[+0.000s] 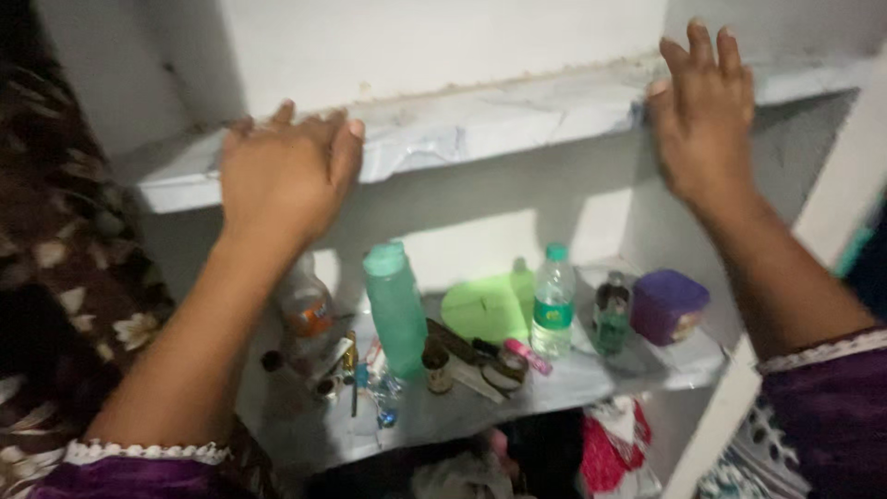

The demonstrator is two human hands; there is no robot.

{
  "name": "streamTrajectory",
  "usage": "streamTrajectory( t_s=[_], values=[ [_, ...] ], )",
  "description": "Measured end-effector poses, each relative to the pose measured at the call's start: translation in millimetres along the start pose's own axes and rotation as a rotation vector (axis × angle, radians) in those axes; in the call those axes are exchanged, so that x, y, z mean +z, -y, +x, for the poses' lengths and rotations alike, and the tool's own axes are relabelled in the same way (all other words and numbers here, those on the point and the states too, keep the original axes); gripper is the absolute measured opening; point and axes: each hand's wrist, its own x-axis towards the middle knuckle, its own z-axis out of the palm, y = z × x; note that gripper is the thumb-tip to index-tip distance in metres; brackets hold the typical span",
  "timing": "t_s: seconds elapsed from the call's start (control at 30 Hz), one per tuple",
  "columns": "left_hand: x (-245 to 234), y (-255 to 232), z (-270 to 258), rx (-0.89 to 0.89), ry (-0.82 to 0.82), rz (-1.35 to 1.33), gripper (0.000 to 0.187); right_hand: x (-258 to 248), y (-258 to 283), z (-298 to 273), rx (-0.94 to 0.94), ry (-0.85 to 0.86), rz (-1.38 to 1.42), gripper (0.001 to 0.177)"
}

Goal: The person clears a cluttered shelf by removing bottles, containers, and miscellaneous items, then wipes the shelf surface with a cloth. They subsequently sit on the floor and sort through a box of personal items, including jewelry and small boxes, placing them into a larger container.

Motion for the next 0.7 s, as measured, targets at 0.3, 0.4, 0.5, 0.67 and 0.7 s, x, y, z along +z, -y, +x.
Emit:
streamTrajectory(
  t_s=[0.3, 0.4, 0.5, 0.67, 0.7],
  values=[
    [25, -14, -32, 0.081, -0.362, 0.038, 0.028, 4, -32, -95, 0.124, 0.026, 0.235, 0.062],
    [44, -61, -48, 0.150, -0.450, 0.001, 0.034, 24, -109, -136, 0.303, 0.234, 0.083, 0.053],
    [77, -143, -80, -0.028, -0.029, -0.529, 0.023, 61, -169, -190, 0.344, 0.635, -0.171, 0.057],
    [182, -238, -108, -0.612, 0.611, -1.019, 0.085, 90, -166, -255, 0.240, 0.603, -0.400, 0.062],
    [203, -249, -108, -0.640, 0.637, -0.999, 0.096, 89, -162, -256, 0.216, 0.577, -0.403, 0.060]
  ],
)
